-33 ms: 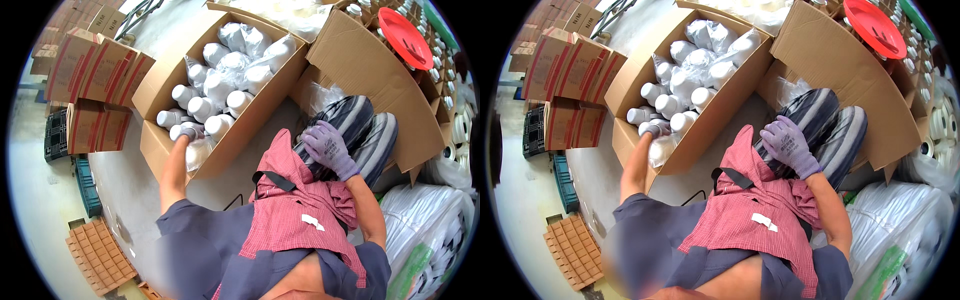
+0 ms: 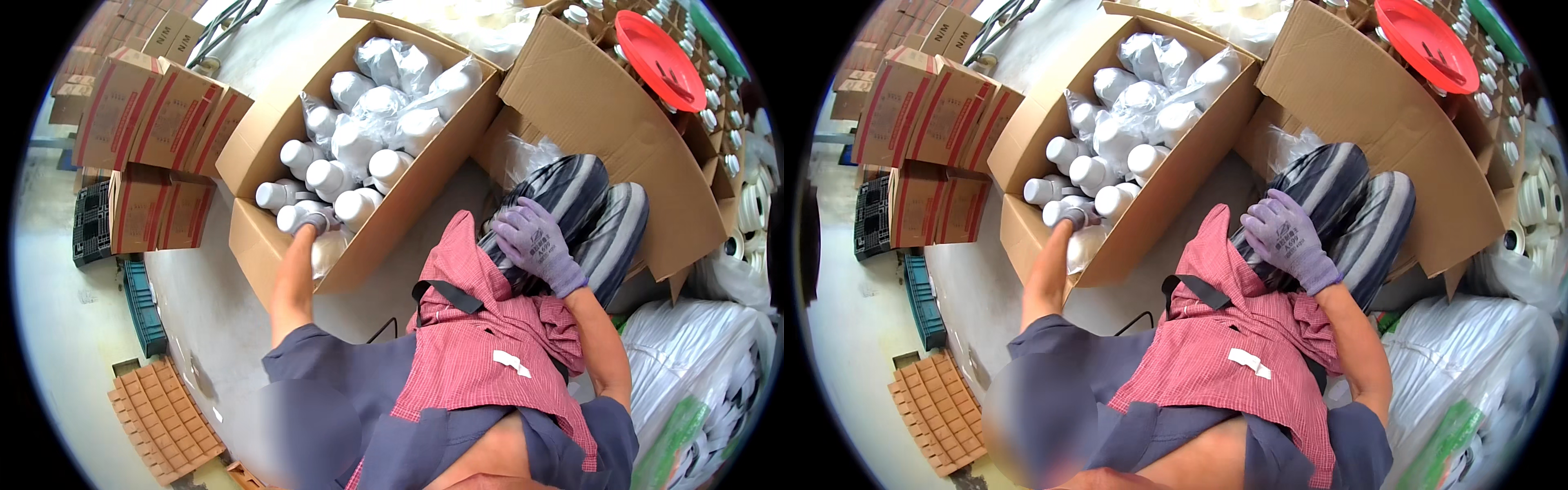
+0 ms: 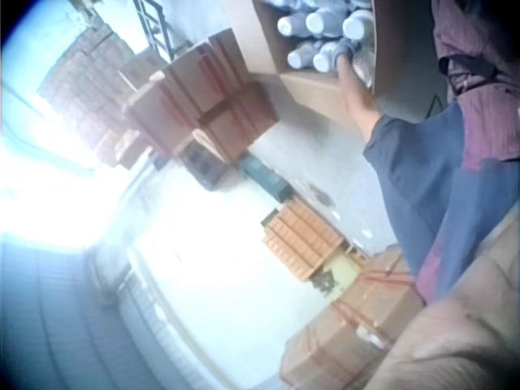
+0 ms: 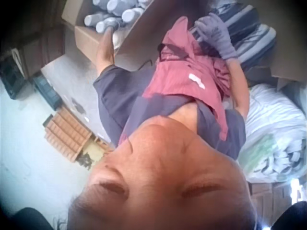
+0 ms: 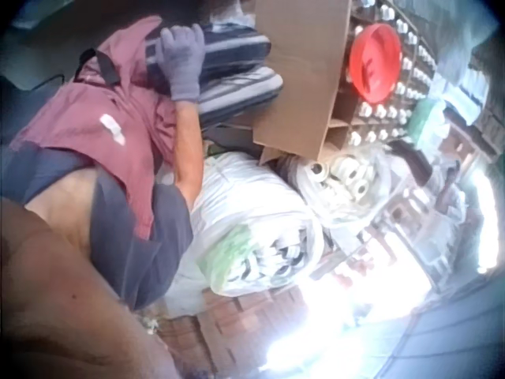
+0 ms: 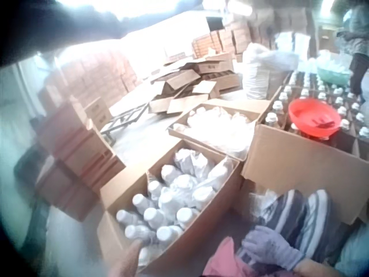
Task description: The person assembles thermal flasks by inserting glass liners into plastic shells, attaching bottom caps, and placing the finished flasks into plastic bags. They retrieve components from boxes and bags, completing multiple flasks one at a time.
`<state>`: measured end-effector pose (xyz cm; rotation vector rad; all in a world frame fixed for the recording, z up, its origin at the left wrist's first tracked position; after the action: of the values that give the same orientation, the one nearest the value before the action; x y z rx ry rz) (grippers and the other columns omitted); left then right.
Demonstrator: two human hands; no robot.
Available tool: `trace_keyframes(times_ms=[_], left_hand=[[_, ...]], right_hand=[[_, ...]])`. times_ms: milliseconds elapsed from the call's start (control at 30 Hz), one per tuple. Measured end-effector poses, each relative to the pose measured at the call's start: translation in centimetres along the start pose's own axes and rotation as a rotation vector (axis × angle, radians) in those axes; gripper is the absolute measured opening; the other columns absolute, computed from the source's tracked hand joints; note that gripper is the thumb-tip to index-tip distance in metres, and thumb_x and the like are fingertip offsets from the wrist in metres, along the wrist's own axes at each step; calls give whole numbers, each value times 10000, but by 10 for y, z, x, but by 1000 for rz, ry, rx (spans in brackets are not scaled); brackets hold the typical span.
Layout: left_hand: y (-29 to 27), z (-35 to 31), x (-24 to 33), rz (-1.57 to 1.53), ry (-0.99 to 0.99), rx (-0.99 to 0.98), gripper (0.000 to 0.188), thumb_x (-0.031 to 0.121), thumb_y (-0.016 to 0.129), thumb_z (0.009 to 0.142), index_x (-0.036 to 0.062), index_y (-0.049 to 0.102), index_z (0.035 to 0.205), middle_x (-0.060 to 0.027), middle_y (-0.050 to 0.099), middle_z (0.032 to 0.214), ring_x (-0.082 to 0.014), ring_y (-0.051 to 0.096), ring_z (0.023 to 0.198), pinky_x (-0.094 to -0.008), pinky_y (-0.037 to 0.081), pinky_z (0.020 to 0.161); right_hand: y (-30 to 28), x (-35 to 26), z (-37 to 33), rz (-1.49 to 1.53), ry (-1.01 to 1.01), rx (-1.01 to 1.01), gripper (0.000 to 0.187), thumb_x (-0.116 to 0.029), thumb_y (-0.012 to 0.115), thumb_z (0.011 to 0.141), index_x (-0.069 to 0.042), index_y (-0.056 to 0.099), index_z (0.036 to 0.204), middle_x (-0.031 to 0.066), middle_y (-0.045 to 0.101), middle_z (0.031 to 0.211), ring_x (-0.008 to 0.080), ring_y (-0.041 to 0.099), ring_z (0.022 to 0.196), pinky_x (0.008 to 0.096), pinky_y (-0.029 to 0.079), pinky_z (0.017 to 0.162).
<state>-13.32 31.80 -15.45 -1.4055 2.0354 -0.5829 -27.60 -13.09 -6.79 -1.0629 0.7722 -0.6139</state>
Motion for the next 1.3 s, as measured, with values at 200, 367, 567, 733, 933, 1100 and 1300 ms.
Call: trace_keyframes(times_ms=[200,367,567,733,933,1100,1300], left_hand=[[131,39,-95,-611,-285,76,603,387,716,715,78,624,1225,-176,608,1260,-330,578,1166,-422,456,988],[8,-16,-23,-359,31,-25,640,371,704,766,111,527,1323,-126,590,1266,-286,540,1176,-380,408,1021],[-128,-151,22,-934,257,470,338,260,681,812,-34,651,975,-68,676,841,-136,601,797,-296,489,731],[-184,-200,177,-302,793,1558,258,95,736,717,54,482,690,-124,504,687,-301,504,619,-387,408,573],[-223,-180,253,-672,1180,1231,281,104,768,690,41,497,732,-132,534,773,-354,521,747,-431,424,661],[-248,-164,284,-1292,1199,543,201,171,674,874,-2,570,882,15,529,780,-74,466,722,-237,409,646],[-154,-150,299,-1267,1244,387,316,133,678,811,25,622,1103,-91,647,1097,-191,596,1049,-339,462,932]], right_hand=[[-8,-27,5,67,-96,147,171,-206,642,813,-113,637,956,39,619,955,207,598,987,400,395,1055],[4,-11,-7,55,-26,82,218,-208,641,815,-113,632,1011,43,626,1004,211,600,1002,402,398,1049],[-47,-32,34,602,364,190,710,-371,708,802,-100,419,1391,177,494,1311,336,562,1090,436,440,995],[-103,-20,73,539,422,622,920,-407,822,692,-54,352,1399,213,422,1303,364,439,1204,431,444,953],[-195,21,0,-481,-290,449,470,-160,683,728,-237,557,1174,71,433,1226,328,450,1180,430,519,897],[-272,40,-60,-1050,-580,-115,429,-179,729,705,-248,601,1108,67,444,1274,361,461,1208,483,524,931],[-338,148,-29,-367,315,529,772,-284,767,734,-86,385,1375,159,484,1259,338,519,1159,396,445,990]])
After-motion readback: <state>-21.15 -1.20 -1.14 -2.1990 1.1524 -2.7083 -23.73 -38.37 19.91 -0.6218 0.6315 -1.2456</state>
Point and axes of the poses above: each hand's wrist, its own z-axis towards the middle knuckle, its own y-axis out of the palm, x = y × z, the point moved 1 cm from there along z, towards the middle knuckle
